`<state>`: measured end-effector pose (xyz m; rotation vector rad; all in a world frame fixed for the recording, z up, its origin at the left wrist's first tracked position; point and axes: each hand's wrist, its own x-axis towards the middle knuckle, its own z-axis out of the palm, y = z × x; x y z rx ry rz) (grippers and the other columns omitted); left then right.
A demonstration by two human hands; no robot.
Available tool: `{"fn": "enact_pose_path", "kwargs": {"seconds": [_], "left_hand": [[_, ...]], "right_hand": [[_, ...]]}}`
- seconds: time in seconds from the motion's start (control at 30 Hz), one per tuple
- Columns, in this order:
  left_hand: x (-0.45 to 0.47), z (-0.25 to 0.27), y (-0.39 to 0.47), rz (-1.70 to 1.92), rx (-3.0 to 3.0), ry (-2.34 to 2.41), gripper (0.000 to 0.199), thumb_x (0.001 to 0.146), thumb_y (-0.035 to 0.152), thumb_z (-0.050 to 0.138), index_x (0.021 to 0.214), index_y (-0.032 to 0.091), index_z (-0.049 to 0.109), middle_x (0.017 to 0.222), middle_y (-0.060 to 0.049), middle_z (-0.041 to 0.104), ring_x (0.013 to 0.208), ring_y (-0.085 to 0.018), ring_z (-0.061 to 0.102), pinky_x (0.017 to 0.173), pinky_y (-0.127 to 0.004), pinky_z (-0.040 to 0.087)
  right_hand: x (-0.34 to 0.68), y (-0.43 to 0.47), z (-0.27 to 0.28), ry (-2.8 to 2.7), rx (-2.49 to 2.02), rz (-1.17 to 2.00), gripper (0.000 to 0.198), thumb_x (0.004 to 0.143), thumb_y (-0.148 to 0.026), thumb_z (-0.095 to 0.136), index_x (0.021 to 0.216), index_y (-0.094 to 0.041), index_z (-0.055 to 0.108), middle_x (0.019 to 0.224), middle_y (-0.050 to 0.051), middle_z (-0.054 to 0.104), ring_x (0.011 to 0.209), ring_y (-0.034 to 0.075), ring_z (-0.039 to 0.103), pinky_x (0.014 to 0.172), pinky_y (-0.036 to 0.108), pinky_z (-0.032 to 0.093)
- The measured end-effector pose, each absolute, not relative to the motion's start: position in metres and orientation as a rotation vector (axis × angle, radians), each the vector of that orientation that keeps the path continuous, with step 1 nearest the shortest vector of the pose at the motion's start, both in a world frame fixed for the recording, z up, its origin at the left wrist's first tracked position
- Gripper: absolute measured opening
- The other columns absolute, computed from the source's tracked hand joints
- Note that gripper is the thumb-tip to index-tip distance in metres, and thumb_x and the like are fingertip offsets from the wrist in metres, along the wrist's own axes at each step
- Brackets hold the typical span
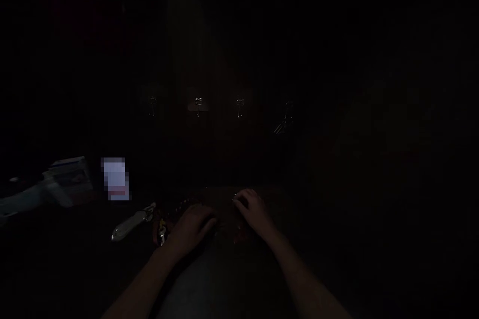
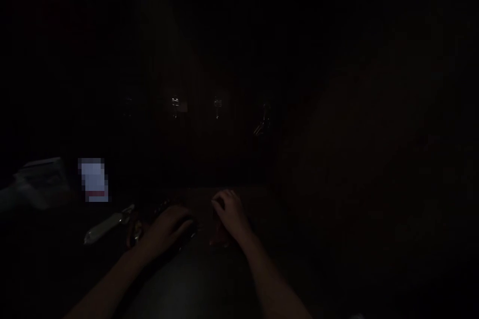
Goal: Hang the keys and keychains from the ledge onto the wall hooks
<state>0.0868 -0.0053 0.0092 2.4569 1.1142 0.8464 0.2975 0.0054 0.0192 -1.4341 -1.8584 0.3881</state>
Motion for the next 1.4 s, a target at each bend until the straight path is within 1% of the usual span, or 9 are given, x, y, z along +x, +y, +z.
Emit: {"fn": "enact_pose_path", "kwargs": {"seconds": [0.17, 0.3, 0.4, 0.53, 0.67, 0.93, 1.1, 1.27, 1.4], "left_hand": [[0.094, 0.01, -0.007, 1.038, 2.187, 1.191, 0.027, 0.085, 0.028, 0.051, 0.112, 0.024, 0.054, 0.112, -0.005, 0.063, 0.104, -0.02, 0.057, 0.091, -0.036, 0.044], [0.097, 0.015, -0.008, 1.069, 2.05, 1.179, 0.023, 0.082, 0.03, 0.056, 0.105, 0.024, 0.059, 0.105, -0.003, 0.066, 0.097, -0.02, 0.061, 0.087, -0.033, 0.047], [0.098, 0.015, -0.008, 1.087, 2.023, 1.172, 0.019, 0.081, 0.029, 0.056, 0.098, 0.024, 0.062, 0.101, -0.002, 0.068, 0.095, -0.02, 0.062, 0.087, -0.033, 0.047], [0.1, 0.013, -0.007, 1.087, 2.0, 1.148, 0.023, 0.08, 0.026, 0.057, 0.102, 0.025, 0.061, 0.105, -0.002, 0.068, 0.098, -0.019, 0.061, 0.089, -0.032, 0.046], [0.102, 0.016, -0.009, 1.082, 1.943, 1.164, 0.021, 0.08, 0.024, 0.055, 0.1, 0.025, 0.061, 0.1, 0.0, 0.069, 0.095, -0.017, 0.062, 0.086, -0.028, 0.047], [0.099, 0.017, -0.007, 1.112, 1.929, 1.198, 0.023, 0.083, 0.029, 0.049, 0.104, 0.025, 0.058, 0.099, 0.0, 0.069, 0.092, -0.017, 0.065, 0.082, -0.027, 0.05], [0.097, 0.02, -0.007, 1.163, 1.974, 1.233, 0.02, 0.083, 0.03, 0.049, 0.1, 0.026, 0.06, 0.096, 0.0, 0.071, 0.09, -0.018, 0.065, 0.08, -0.027, 0.051], [0.095, 0.023, -0.007, 1.221, 1.958, 1.278, 0.022, 0.085, 0.032, 0.047, 0.1, 0.026, 0.06, 0.099, 0.0, 0.07, 0.094, -0.019, 0.064, 0.083, -0.029, 0.05], [0.092, 0.024, -0.007, 1.25, 1.901, 1.304, 0.025, 0.086, 0.033, 0.044, 0.102, 0.025, 0.061, 0.102, -0.002, 0.069, 0.097, -0.019, 0.063, 0.087, -0.032, 0.048]], "right_hand": [[0.275, -0.005, 0.025, -1.666, -1.228, 0.717, 0.015, 0.08, -0.034, 0.051, 0.08, -0.021, 0.059, 0.077, -0.001, 0.063, 0.075, 0.016, 0.058, 0.069, 0.025, 0.043], [0.262, -0.009, 0.029, -1.556, -1.187, 0.825, 0.015, 0.076, -0.035, 0.054, 0.075, -0.021, 0.058, 0.072, -0.002, 0.061, 0.07, 0.015, 0.057, 0.064, 0.024, 0.044], [0.26, -0.006, 0.028, -1.427, -1.159, 0.859, 0.019, 0.072, -0.039, 0.056, 0.072, -0.02, 0.057, 0.069, -0.001, 0.061, 0.066, 0.015, 0.056, 0.06, 0.024, 0.044], [0.26, 0.0, 0.025, -1.315, -1.159, 0.894, 0.024, 0.067, -0.044, 0.06, 0.069, -0.02, 0.056, 0.061, -0.001, 0.057, 0.058, 0.015, 0.053, 0.054, 0.024, 0.042], [0.259, 0.002, 0.023, -1.282, -1.142, 0.948, 0.027, 0.065, -0.046, 0.062, 0.067, -0.02, 0.055, 0.057, -0.003, 0.053, 0.053, 0.013, 0.05, 0.051, 0.024, 0.04], [0.255, 0.001, 0.018, -1.296, -1.115, 1.004, 0.03, 0.071, -0.051, 0.058, 0.07, -0.022, 0.051, 0.06, -0.004, 0.053, 0.057, 0.013, 0.052, 0.053, 0.023, 0.041], [0.252, 0.003, 0.013, -1.271, -1.071, 1.118, 0.029, 0.066, -0.046, 0.064, 0.075, -0.023, 0.05, 0.061, -0.005, 0.056, 0.058, 0.013, 0.055, 0.056, 0.024, 0.043], [0.246, 0.005, 0.008, -1.217, -0.996, 1.233, 0.042, 0.058, -0.035, 0.072, 0.091, -0.023, 0.048, 0.066, -0.006, 0.057, 0.053, 0.012, 0.056, 0.052, 0.023, 0.043], [0.253, 0.005, 0.013, -1.231, -1.103, 1.062, 0.029, 0.065, -0.041, 0.064, 0.083, -0.022, 0.053, 0.059, -0.005, 0.056, 0.047, 0.012, 0.053, 0.047, 0.023, 0.04]]}}
